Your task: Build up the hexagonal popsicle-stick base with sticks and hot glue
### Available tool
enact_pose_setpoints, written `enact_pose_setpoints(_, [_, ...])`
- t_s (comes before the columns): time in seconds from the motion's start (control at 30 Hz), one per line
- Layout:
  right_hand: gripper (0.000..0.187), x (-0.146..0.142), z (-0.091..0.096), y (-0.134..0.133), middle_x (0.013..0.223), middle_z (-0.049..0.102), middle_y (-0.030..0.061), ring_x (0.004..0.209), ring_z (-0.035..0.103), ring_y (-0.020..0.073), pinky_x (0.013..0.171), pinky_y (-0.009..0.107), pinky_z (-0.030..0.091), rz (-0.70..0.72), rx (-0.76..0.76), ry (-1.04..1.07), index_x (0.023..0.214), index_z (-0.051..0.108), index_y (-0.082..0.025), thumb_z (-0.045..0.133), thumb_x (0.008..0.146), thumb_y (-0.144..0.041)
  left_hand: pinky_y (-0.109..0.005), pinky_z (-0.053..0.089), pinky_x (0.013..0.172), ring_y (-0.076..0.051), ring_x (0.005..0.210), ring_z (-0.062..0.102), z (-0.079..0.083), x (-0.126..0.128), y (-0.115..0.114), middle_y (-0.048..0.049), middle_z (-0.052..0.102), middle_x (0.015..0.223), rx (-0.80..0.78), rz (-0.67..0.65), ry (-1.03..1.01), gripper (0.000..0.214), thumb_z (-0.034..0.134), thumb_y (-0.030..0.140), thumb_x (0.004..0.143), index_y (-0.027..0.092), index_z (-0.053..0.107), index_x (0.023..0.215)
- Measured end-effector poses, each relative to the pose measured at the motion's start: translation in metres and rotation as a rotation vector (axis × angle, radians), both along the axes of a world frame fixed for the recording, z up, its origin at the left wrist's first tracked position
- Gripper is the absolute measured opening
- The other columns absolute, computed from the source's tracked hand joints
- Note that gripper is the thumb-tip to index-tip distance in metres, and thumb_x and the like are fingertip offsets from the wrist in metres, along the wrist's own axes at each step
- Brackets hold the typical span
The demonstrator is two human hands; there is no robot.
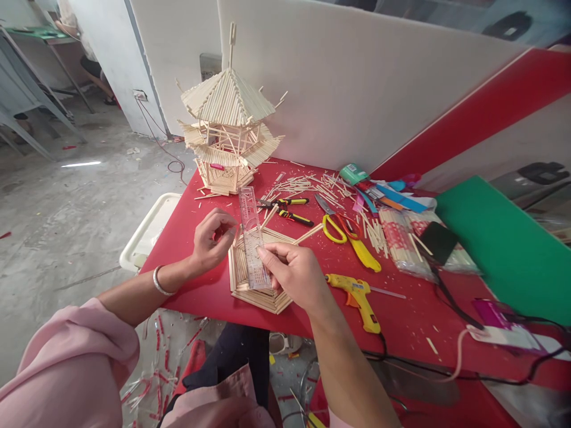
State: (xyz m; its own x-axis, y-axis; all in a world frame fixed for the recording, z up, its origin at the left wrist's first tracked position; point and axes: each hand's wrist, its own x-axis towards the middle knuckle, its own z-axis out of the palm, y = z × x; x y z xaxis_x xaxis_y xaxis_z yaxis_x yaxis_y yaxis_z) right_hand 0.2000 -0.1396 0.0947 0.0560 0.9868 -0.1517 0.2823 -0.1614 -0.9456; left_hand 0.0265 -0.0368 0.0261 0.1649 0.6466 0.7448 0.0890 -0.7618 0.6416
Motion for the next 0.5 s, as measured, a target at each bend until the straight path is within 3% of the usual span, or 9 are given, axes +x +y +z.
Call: enact_pose_setpoints(0.5, [0.032,-0.0001,0.0,0.0,0.044,0.051,-0.0061,0.037,0.049,0.0083,0.041,0.019,0.038,0.002,-0.003,0.002,0.077,0.07,-0.018,0.061,0.087,-0.047,-0.024,0.039,0.055,-0.009,0.064,0.049,-0.001,0.0002,-0.0004,-0.0004,0.057,0.077,-0.008,-0.007,0.0,0.013,0.058,0.008,0.087,0.019,0.063,0.085])
